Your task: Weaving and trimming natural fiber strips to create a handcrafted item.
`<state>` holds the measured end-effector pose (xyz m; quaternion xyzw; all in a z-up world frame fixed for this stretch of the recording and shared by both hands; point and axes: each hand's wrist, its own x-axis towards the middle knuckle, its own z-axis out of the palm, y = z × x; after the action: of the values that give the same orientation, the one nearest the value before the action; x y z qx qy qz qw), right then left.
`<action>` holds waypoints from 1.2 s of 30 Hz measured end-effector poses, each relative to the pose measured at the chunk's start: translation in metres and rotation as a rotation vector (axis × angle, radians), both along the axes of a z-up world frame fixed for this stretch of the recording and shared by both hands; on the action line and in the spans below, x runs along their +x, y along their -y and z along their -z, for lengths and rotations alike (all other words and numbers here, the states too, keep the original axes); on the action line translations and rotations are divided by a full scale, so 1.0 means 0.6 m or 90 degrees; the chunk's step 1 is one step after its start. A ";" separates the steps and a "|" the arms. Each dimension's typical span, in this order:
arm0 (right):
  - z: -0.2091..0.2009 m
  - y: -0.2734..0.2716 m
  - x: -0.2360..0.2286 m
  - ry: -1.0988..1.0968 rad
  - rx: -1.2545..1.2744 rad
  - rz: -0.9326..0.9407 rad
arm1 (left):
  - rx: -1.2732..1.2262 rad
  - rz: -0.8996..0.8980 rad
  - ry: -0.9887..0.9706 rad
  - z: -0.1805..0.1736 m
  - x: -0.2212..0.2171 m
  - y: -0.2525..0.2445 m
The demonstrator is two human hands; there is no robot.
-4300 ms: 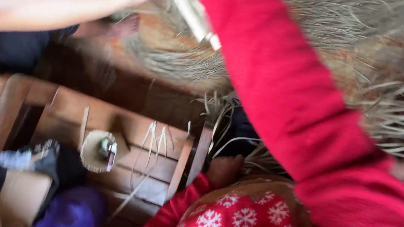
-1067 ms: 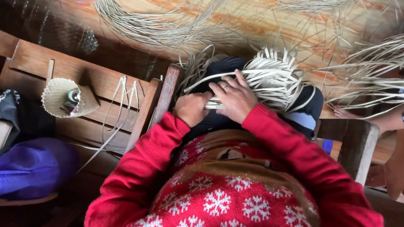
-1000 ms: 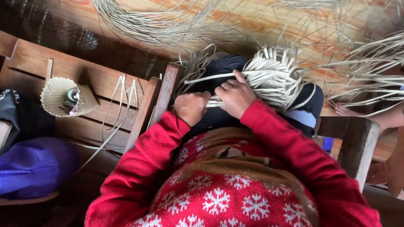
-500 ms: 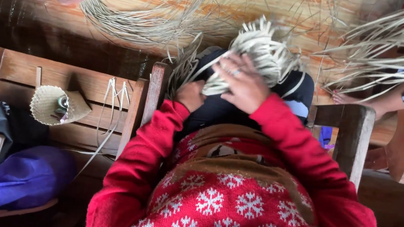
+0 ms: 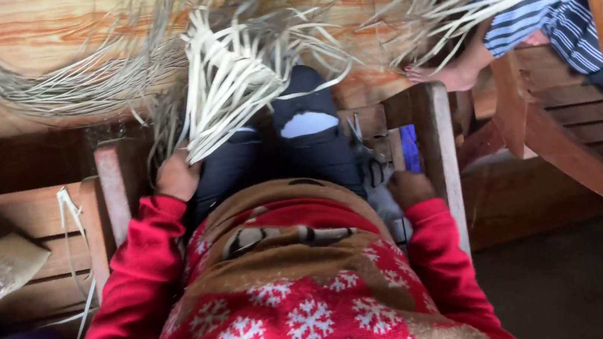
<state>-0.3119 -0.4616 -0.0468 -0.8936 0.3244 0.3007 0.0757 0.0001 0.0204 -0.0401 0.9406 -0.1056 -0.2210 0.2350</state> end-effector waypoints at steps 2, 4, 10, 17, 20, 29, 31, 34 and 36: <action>0.090 -0.051 -0.021 0.013 0.054 0.036 | 0.051 -0.013 0.001 0.011 -0.006 -0.017; 0.104 -0.065 -0.016 0.077 -0.041 -0.074 | 0.060 -0.022 0.013 -0.009 -0.019 -0.011; 0.135 -0.056 0.029 0.400 -0.068 -0.097 | 0.081 -0.060 0.026 -0.012 -0.034 -0.022; 0.068 -0.074 0.088 0.184 0.053 -0.012 | 0.038 -0.070 0.057 -0.096 -0.053 0.011; 0.105 -0.064 0.076 0.147 0.041 -0.035 | 0.034 -0.029 0.120 -0.094 -0.060 0.019; -0.124 -0.120 0.106 0.130 0.266 0.246 | -0.010 -0.010 0.231 -0.042 -0.059 0.007; -0.040 -0.090 0.080 0.125 0.281 0.238 | -0.006 -0.005 0.218 -0.063 -0.064 0.009; -0.036 -0.068 0.063 0.157 0.392 0.265 | 0.007 0.014 0.180 -0.086 -0.067 0.012; -0.066 -0.069 0.069 0.195 0.489 0.296 | 0.017 0.025 0.157 -0.094 -0.068 0.013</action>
<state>-0.2705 -0.4202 -0.0075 -0.7388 0.3666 0.2384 0.5129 -0.0405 0.0123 0.0161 0.9614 -0.1492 -0.1097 0.2033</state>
